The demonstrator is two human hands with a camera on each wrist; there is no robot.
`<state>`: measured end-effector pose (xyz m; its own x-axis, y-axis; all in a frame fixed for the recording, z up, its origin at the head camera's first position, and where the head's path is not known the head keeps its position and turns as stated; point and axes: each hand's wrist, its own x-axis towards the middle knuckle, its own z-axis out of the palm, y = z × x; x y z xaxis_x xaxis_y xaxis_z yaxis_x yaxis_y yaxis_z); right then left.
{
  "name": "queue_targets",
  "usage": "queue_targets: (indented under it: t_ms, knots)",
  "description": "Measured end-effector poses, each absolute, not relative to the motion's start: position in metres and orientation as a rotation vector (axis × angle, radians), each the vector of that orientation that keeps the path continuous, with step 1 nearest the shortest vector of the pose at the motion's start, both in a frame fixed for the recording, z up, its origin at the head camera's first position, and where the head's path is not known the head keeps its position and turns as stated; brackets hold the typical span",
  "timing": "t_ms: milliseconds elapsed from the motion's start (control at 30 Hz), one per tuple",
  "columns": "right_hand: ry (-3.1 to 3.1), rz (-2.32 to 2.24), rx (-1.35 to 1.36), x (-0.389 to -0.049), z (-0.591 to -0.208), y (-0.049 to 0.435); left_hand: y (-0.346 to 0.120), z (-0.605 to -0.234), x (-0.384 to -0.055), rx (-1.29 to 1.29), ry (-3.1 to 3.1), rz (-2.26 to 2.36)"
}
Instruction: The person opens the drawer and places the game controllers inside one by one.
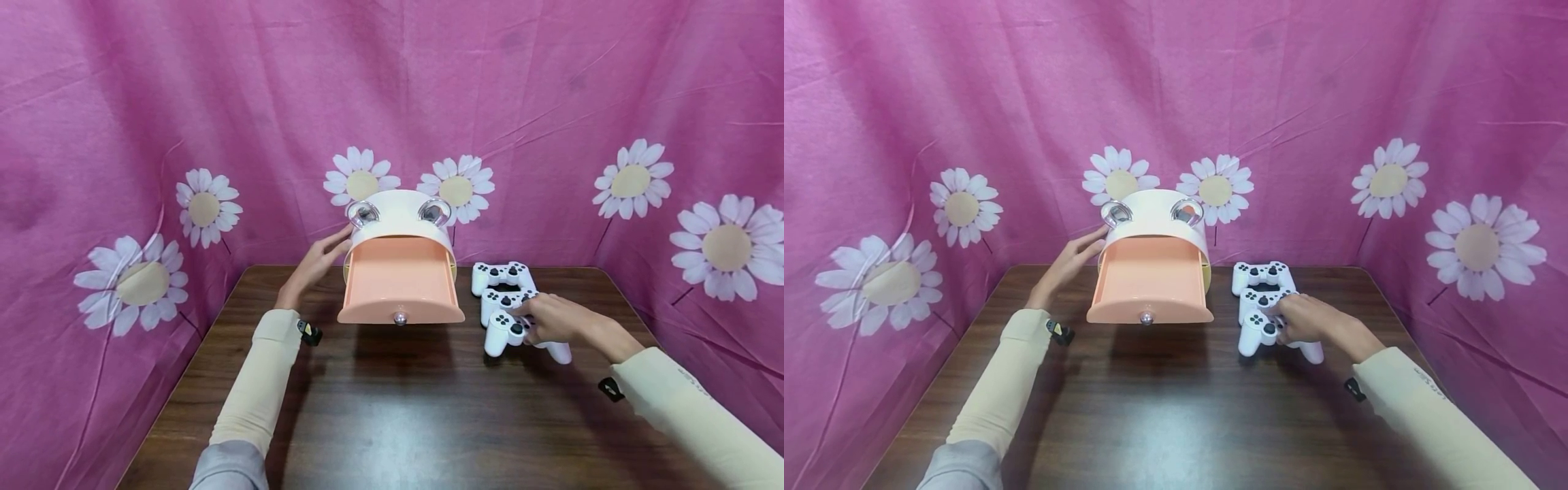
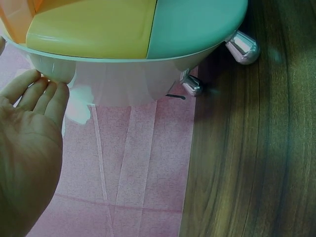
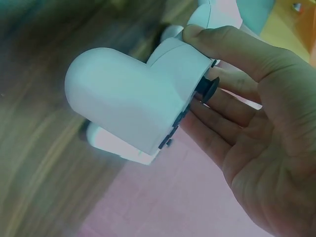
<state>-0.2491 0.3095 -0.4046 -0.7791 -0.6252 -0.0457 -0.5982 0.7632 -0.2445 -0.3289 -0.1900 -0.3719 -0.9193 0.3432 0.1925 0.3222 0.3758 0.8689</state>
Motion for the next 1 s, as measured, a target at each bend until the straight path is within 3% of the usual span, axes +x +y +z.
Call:
queue_targets:
  t_ms: [700,1000]
  knots:
    - [2.897,-0.224,-1.01,-0.259,-0.351,0.305,-0.191,-0.373,-0.33,0.624,2.588,1.619]
    - [2.951,-0.21,-1.04,-0.261,-0.329,0.301,-0.197,-0.403,-0.356,0.631,2.591,1.665]
